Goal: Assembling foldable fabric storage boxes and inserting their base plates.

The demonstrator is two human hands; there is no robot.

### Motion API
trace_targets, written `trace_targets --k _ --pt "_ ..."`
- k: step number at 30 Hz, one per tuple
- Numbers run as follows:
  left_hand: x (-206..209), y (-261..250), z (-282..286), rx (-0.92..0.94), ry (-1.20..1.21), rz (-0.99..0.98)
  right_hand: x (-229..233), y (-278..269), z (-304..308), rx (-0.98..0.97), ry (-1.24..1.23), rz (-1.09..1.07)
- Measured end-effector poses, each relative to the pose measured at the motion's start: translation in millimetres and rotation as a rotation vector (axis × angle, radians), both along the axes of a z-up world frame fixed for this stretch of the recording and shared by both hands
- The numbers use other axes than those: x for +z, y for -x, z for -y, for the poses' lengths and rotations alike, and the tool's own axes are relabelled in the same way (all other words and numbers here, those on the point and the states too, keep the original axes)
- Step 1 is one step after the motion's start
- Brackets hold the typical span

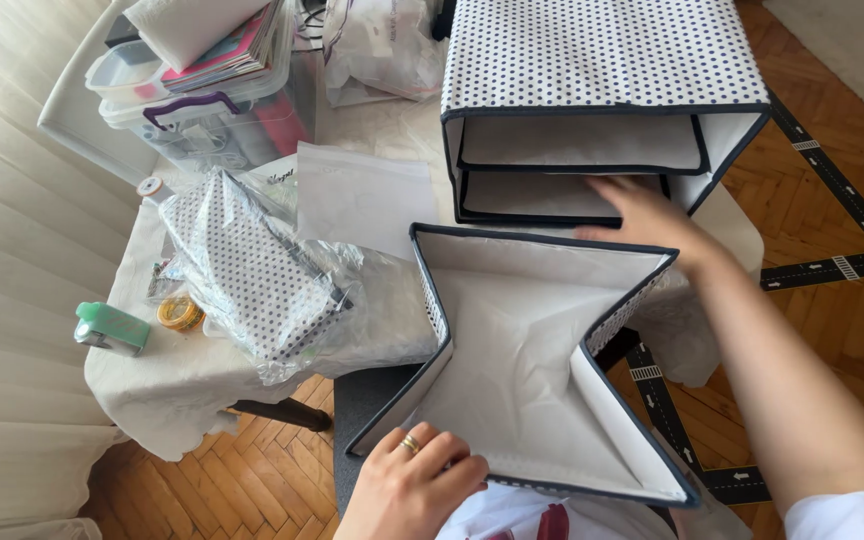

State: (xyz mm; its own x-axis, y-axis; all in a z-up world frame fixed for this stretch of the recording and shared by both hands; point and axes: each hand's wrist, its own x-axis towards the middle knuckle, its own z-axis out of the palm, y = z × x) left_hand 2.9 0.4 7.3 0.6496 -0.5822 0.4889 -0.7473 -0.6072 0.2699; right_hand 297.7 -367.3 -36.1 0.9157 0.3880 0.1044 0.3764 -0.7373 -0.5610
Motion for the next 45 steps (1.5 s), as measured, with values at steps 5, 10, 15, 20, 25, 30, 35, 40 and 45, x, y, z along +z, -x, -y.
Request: trace_targets --k 5,10,15,20,25,30,35,40,45 --pt "-0.2 -3.9 2.8 0.009 0.018 -0.013 -16.8 -0.7 -9.9 0.055 0.360 0.491" --pt "1.6 -2.6 5.0 0.031 -0.005 -0.050 -24.7 5.6 -16.4 0.051 0.583 0.746" --pt "-0.5 -3.8 5.7 0.044 -0.014 -0.042 -21.2 10.2 -18.5 0.177 0.877 1.028" --pt "-0.8 -2.7 4.5 0.047 -0.007 -0.064 -10.7 18.9 -19.2 0.217 0.815 1.125" --pt "-9.2 -11.9 13.5 0.140 -0.082 -0.047 1.5 25.4 -20.5 0.379 0.676 1.227" --pt "-14.8 -14.5 22.0 0.183 -0.138 -0.227 39.1 57.7 -33.4 0.352 0.585 1.218" --pt "2.0 -21.3 28.8 0.208 -0.155 -0.339 70.1 102.8 -42.1 0.319 0.596 1.199" --pt "4.9 -33.0 39.6 0.008 0.534 -0.633 99.6 182.4 -66.6 0.317 0.628 1.162" --pt "-37.1 -48.7 63.8 -0.121 1.125 -0.868 78.0 230.1 -91.9 0.341 0.632 1.130"
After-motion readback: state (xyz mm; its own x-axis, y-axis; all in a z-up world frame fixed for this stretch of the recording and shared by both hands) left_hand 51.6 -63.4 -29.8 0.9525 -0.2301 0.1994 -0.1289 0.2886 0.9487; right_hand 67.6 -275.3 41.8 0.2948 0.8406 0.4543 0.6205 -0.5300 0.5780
